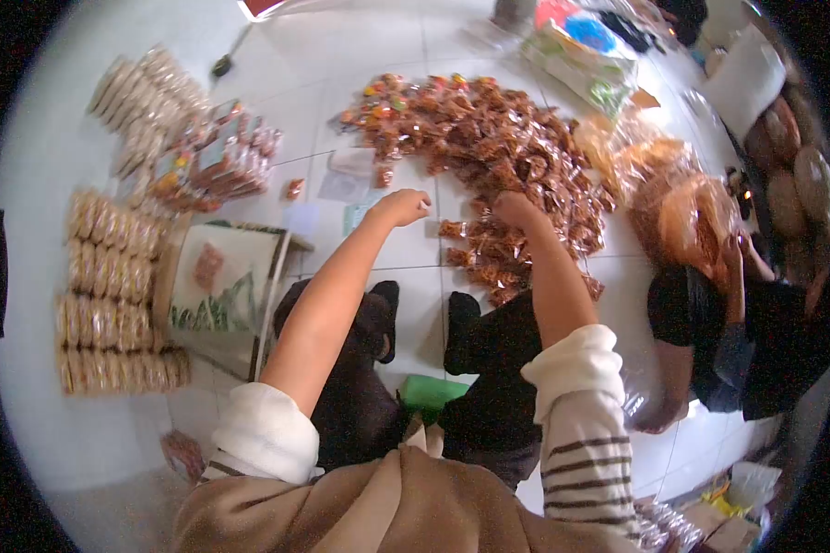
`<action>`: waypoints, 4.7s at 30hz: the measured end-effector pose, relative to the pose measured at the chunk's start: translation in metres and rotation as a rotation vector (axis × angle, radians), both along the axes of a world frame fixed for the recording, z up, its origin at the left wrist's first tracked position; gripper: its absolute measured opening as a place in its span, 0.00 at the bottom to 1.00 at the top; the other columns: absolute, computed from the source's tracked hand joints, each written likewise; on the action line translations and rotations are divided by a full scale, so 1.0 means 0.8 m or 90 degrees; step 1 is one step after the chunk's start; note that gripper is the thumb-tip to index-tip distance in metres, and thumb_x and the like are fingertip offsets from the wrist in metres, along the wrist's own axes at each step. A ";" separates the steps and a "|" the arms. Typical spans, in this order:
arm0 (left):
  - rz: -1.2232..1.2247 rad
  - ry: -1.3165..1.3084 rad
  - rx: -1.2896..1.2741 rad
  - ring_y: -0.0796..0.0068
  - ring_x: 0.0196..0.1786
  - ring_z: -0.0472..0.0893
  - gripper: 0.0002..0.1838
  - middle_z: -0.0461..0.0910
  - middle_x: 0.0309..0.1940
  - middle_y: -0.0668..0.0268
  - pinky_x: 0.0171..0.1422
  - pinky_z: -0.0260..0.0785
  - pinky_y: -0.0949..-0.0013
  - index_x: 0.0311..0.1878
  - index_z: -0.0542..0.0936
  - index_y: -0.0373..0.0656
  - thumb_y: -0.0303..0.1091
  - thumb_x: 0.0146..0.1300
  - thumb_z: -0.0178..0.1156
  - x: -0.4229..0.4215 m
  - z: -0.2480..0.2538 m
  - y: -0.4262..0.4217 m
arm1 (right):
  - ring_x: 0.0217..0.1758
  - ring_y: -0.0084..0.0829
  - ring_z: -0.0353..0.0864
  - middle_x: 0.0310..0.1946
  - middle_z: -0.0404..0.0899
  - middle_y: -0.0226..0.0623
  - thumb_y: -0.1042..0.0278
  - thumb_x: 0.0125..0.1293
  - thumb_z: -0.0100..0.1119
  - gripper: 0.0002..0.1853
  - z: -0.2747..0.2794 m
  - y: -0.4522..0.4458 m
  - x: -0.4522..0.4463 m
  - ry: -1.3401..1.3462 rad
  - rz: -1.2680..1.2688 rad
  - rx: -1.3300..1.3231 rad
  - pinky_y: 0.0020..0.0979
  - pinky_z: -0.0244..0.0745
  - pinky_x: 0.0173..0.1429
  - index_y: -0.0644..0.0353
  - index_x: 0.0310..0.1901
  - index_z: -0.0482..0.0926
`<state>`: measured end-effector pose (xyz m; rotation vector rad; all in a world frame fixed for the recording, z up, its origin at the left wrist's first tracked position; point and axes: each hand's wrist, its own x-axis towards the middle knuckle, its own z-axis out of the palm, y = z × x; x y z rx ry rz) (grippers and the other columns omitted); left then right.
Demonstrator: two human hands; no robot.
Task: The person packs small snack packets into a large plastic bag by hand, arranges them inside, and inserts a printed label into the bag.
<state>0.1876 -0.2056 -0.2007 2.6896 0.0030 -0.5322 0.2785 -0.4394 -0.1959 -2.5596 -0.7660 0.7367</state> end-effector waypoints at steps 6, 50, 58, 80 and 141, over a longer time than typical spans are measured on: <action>0.092 -0.147 -0.013 0.56 0.54 0.66 0.20 0.68 0.48 0.59 0.54 0.66 0.55 0.49 0.72 0.48 0.34 0.51 0.59 0.038 -0.155 -0.073 | 0.44 0.44 0.75 0.38 0.76 0.45 0.72 0.56 0.48 0.12 -0.139 -0.038 -0.008 -0.129 -0.061 -0.106 0.44 0.71 0.48 0.59 0.41 0.75; 0.426 -0.470 -0.844 0.76 0.55 0.67 0.30 0.67 0.53 0.69 0.56 0.62 0.66 0.65 0.55 0.56 0.56 0.63 0.44 -0.052 0.142 0.059 | 0.52 0.43 0.67 0.47 0.67 0.51 0.67 0.63 0.49 0.22 0.101 0.248 -0.077 -0.185 -0.101 0.735 0.35 0.62 0.56 0.63 0.57 0.65; 0.482 -0.351 -1.204 0.72 0.59 0.65 0.36 0.66 0.57 0.68 0.60 0.56 0.66 0.67 0.52 0.57 0.66 0.59 0.35 -0.146 0.174 0.100 | 0.56 0.48 0.61 0.53 0.56 0.55 0.61 0.54 0.62 0.43 0.120 0.309 -0.151 -0.212 0.097 0.729 0.39 0.59 0.60 0.62 0.66 0.48; 0.716 -0.601 -0.502 0.66 0.56 0.65 0.33 0.65 0.50 0.59 0.59 0.58 0.62 0.61 0.59 0.47 0.57 0.59 0.52 -0.432 0.070 0.272 | 0.42 0.38 0.77 0.37 0.76 0.43 0.75 0.48 0.63 0.26 0.099 0.415 -0.384 0.004 0.299 0.698 0.34 0.72 0.47 0.60 0.52 0.69; 0.880 -0.836 -0.458 0.66 0.70 0.48 0.26 0.48 0.68 0.57 0.71 0.38 0.69 0.67 0.51 0.40 0.41 0.69 0.37 -0.421 -0.102 0.363 | 0.43 0.30 0.67 0.44 0.62 0.44 0.56 0.64 0.50 0.22 -0.092 0.607 -0.464 0.367 0.126 0.649 0.28 0.64 0.48 0.68 0.48 0.65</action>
